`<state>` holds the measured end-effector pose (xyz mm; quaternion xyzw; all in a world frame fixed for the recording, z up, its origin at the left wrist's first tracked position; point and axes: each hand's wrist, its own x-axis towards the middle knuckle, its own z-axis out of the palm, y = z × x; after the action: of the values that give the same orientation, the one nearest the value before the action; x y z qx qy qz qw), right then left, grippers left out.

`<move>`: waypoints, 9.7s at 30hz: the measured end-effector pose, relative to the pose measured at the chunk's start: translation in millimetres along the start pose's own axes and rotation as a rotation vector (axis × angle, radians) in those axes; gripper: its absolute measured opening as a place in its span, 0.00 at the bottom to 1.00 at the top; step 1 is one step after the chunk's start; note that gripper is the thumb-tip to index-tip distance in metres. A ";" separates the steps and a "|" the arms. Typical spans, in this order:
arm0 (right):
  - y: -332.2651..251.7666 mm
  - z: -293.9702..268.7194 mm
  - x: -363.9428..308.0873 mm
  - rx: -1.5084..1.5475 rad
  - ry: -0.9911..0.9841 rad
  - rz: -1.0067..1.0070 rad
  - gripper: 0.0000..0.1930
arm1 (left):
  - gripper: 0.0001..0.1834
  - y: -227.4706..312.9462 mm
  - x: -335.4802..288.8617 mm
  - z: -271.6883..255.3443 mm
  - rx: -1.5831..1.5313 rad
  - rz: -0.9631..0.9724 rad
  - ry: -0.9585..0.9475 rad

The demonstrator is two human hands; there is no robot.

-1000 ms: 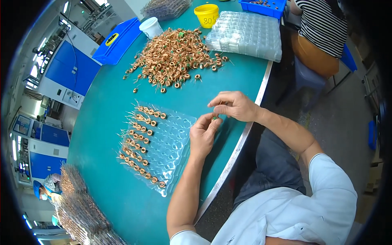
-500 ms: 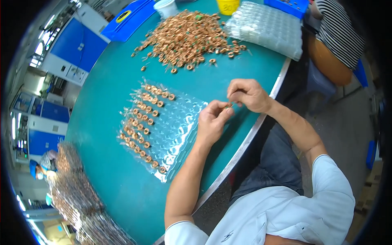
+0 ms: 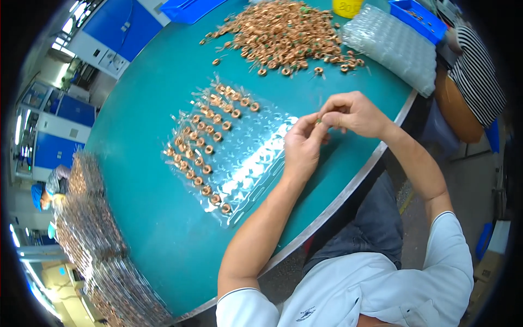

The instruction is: Assembling small copper coils into a plastic tray on an electronics workshop bench.

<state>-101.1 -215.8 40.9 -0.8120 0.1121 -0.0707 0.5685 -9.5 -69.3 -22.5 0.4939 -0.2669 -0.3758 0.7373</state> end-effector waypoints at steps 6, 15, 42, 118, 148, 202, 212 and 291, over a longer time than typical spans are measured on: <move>-24.0 5.6 70.7 -0.140 0.033 -0.183 0.09 | 0.19 2.9 -2.0 -2.1 0.226 0.024 -0.008; -10.1 95.0 162.4 -0.535 -0.175 -0.214 0.09 | 0.11 1.5 -3.8 2.9 0.312 0.087 -0.066; 60.1 -14.7 69.9 -0.179 0.224 -0.233 0.15 | 0.24 -13.1 2.3 -18.8 0.257 0.106 0.097; 54.9 -16.2 -58.7 -0.068 0.214 -0.251 0.11 | 0.07 -19.4 -2.7 29.9 0.417 0.257 0.079; 48.5 18.3 -63.1 -0.202 0.302 -0.475 0.15 | 0.12 -17.2 -13.4 11.3 0.154 0.107 -0.032; -31.6 86.2 123.5 -0.265 -0.097 -0.296 0.09 | 0.10 -2.7 -20.6 -5.0 0.520 0.281 -0.064; -25.5 135.3 156.7 -0.536 -0.181 -0.276 0.10 | 0.07 -3.4 -19.9 -8.2 0.442 0.235 -0.042; 55.1 40.7 -56.2 0.360 0.216 -0.086 0.10 | 0.15 -5.1 -29.7 -11.0 0.631 0.304 -0.135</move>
<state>-151.0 -182.3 -24.1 -0.6892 0.1230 -0.2003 0.6854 -19.7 -40.4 -32.0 0.6260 -0.4886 -0.1925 0.5765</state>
